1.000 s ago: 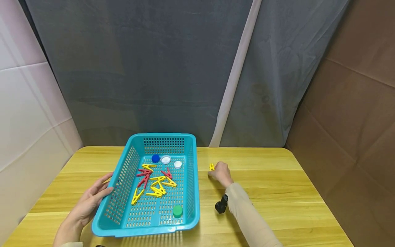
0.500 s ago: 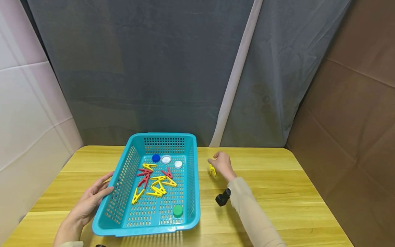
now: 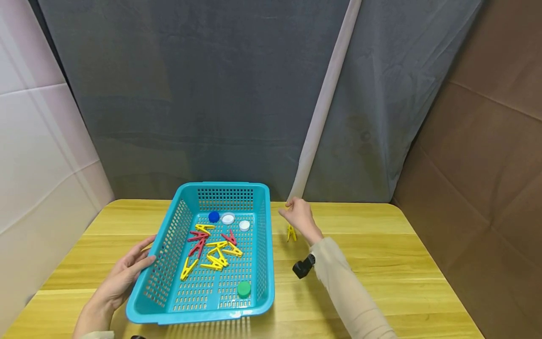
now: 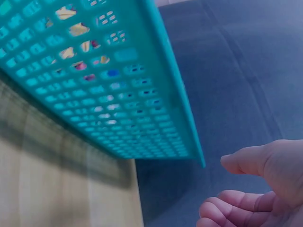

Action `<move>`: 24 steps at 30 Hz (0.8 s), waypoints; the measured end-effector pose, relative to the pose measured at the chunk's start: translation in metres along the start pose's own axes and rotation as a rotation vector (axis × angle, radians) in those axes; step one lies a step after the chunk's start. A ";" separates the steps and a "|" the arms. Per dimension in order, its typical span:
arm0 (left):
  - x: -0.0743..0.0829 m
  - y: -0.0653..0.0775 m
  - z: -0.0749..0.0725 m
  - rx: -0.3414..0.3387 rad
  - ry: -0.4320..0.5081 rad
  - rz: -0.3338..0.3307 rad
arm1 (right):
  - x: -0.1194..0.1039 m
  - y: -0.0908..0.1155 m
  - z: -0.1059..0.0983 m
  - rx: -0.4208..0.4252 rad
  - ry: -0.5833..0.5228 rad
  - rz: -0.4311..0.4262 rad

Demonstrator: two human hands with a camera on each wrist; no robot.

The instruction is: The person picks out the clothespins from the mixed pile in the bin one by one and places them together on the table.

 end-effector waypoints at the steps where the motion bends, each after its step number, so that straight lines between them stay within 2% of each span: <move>1: 0.000 0.000 0.000 0.005 -0.002 -0.003 | -0.003 0.000 0.000 -0.001 0.004 -0.013; 10: 0.000 0.001 0.000 -0.003 0.003 0.001 | -0.031 -0.003 0.004 -0.005 -0.023 -0.054; 24: -0.001 0.001 0.000 0.003 -0.003 -0.008 | -0.072 -0.003 0.025 -0.054 -0.010 -0.153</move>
Point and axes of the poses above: each hand's wrist, its own y-axis away from the middle knuckle, its own z-axis out of the palm, x = y × z, the point moved 7 cm from there along -y, towards the middle knuckle, and after that the axes turned 7 degrees about -x, right-handed, at the moved point
